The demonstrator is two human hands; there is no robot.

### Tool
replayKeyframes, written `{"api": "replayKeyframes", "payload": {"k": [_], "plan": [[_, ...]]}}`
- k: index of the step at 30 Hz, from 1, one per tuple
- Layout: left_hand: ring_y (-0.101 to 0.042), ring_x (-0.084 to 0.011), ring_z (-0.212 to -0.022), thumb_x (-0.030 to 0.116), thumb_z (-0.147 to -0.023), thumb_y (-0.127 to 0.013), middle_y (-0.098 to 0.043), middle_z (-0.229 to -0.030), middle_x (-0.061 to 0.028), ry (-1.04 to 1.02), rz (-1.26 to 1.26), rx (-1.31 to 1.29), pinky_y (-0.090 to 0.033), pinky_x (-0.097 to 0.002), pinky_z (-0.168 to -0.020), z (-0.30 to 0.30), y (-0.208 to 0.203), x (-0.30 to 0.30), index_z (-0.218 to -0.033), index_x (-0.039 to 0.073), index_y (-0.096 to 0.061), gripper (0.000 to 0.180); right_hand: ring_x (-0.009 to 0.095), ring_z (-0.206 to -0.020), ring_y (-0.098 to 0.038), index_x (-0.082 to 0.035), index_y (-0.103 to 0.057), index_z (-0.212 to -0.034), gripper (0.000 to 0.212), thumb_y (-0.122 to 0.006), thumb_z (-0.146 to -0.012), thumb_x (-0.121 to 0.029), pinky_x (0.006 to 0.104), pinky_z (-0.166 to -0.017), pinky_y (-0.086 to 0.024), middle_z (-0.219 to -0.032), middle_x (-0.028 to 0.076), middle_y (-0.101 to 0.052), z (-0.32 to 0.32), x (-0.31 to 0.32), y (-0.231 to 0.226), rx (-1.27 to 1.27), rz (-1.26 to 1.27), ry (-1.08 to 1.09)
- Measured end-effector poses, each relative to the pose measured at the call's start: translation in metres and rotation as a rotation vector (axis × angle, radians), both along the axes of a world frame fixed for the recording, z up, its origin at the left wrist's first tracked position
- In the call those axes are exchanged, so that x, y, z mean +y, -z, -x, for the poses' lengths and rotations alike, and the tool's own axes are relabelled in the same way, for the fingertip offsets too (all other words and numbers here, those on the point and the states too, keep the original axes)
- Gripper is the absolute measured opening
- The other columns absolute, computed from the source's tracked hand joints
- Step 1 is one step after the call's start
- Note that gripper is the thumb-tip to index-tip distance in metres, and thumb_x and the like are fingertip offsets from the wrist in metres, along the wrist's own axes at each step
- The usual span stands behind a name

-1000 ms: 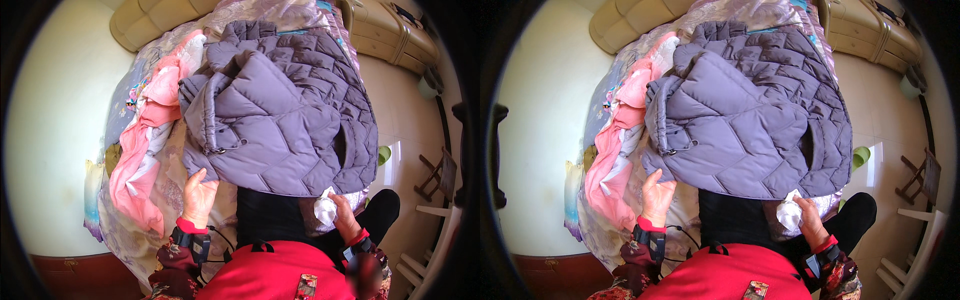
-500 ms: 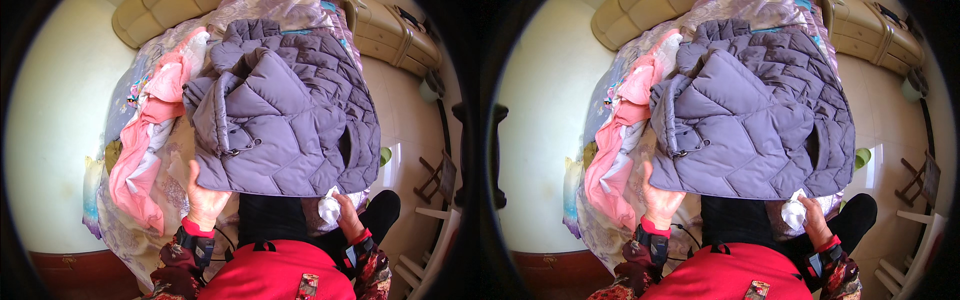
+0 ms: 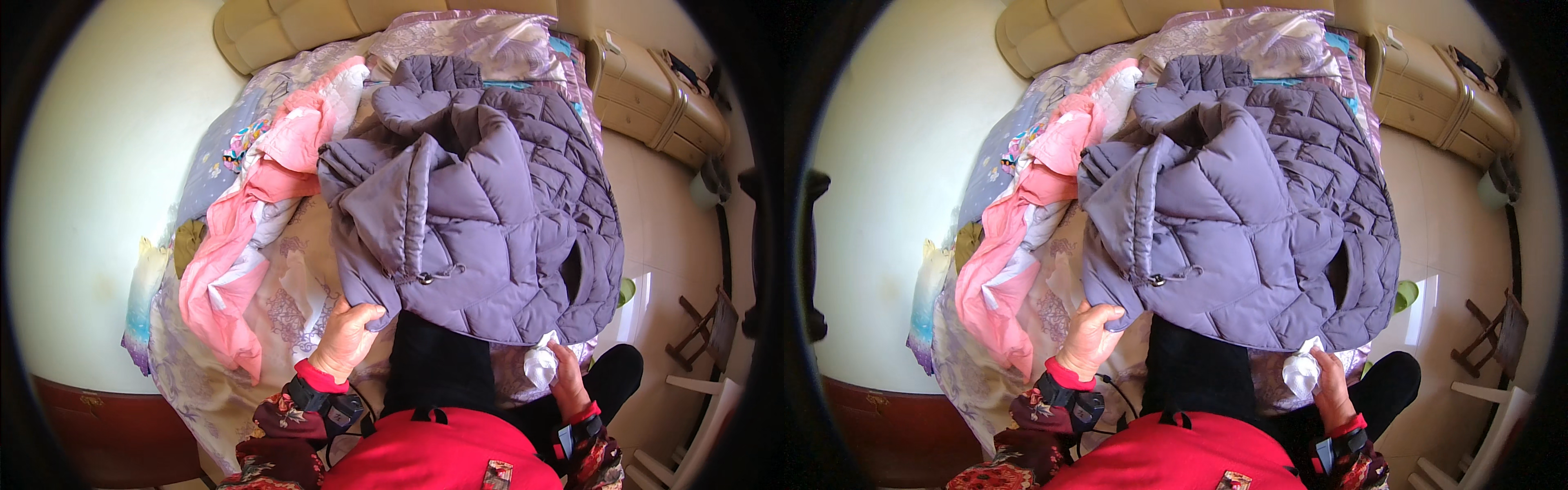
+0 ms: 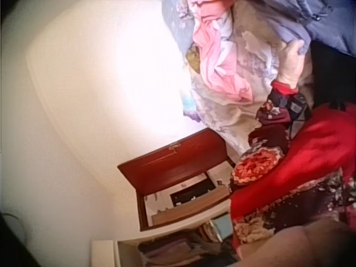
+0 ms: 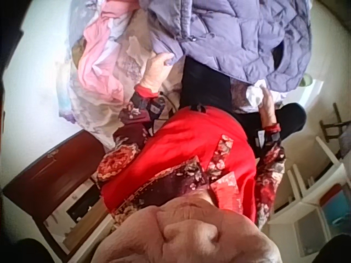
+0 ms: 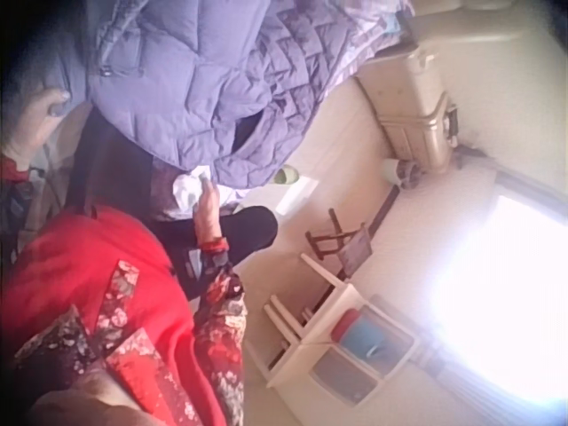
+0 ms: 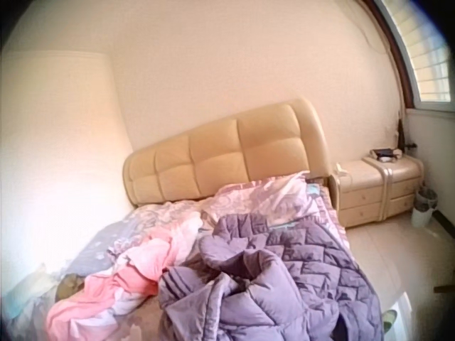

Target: The person sits on a bed and wipes a gray quilted jacket with a white tissue. They repeatedly rub the jacket's surface, fold and unfold sections, and continue wiping different areas throughout the clip.

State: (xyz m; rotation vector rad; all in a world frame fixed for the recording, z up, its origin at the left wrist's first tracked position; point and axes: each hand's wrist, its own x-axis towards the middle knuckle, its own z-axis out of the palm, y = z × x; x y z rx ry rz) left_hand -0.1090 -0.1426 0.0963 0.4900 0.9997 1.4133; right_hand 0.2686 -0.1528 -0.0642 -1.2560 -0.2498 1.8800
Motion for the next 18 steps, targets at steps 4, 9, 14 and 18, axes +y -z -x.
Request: {"api": "replayKeyframes", "payload": {"k": [4, 9, 14, 18], "plan": [[-0.06, -0.014, -0.087, -0.007, -0.079, -0.053, -0.063, -0.092, -0.0028, -0.018, 0.079, 0.061, -0.047, -0.0285, -0.082, 0.004, 0.018, -0.004, -0.096, 0.001, -0.064, 0.022, 0.021, -0.066, -0.065, 0.003, -0.062, -0.091, 0.018, -0.056, -0.091, -0.014, 0.0322, -0.061, -0.053, -0.08, 0.01, -0.067, -0.013, -0.002, 0.012, -0.045, 0.001, 0.01], [-0.06, -0.0177, -0.094, -0.008, -0.077, -0.051, -0.063, -0.101, -0.0057, 0.102, 0.27, 0.152, -0.047, -0.0333, -0.09, 0.026, 0.066, -0.015, -0.102, 0.001, -0.062, 0.028, 0.021, -0.065, -0.065, 0.003, -0.062, -0.088, 0.018, -0.057, -0.09, -0.015, 0.0331, -0.061, -0.053, -0.079, 0.01, -0.065, -0.023, -0.006, 0.014, -0.093, 0.007, -0.01], [-0.054, -0.0174, -0.103, 0.004, -0.082, -0.055, -0.057, -0.117, -0.008, -0.201, 0.17, 0.353, -0.043, -0.0318, -0.091, 0.034, 0.041, -0.002, -0.134, 0.003, -0.045, 0.053, 0.022, -0.064, -0.065, 0.002, -0.062, -0.087, 0.021, -0.053, -0.092, -0.016, 0.0338, -0.061, -0.054, -0.077, 0.01, -0.066, -0.024, -0.01, 0.013, -0.06, 0.0, -0.008], [-0.047, -0.0297, -0.12, 0.028, -0.087, -0.064, -0.05, -0.127, -0.0179, -0.284, -0.156, 0.878, -0.036, -0.0383, -0.102, 0.034, 0.002, 0.04, -0.132, -0.003, -0.045, 0.058, 0.022, -0.065, -0.065, 0.003, -0.063, -0.087, 0.019, -0.054, -0.091, -0.014, 0.0342, -0.062, -0.054, -0.078, 0.011, -0.066, -0.028, -0.008, 0.022, -0.046, 0.023, 0.001]]}}
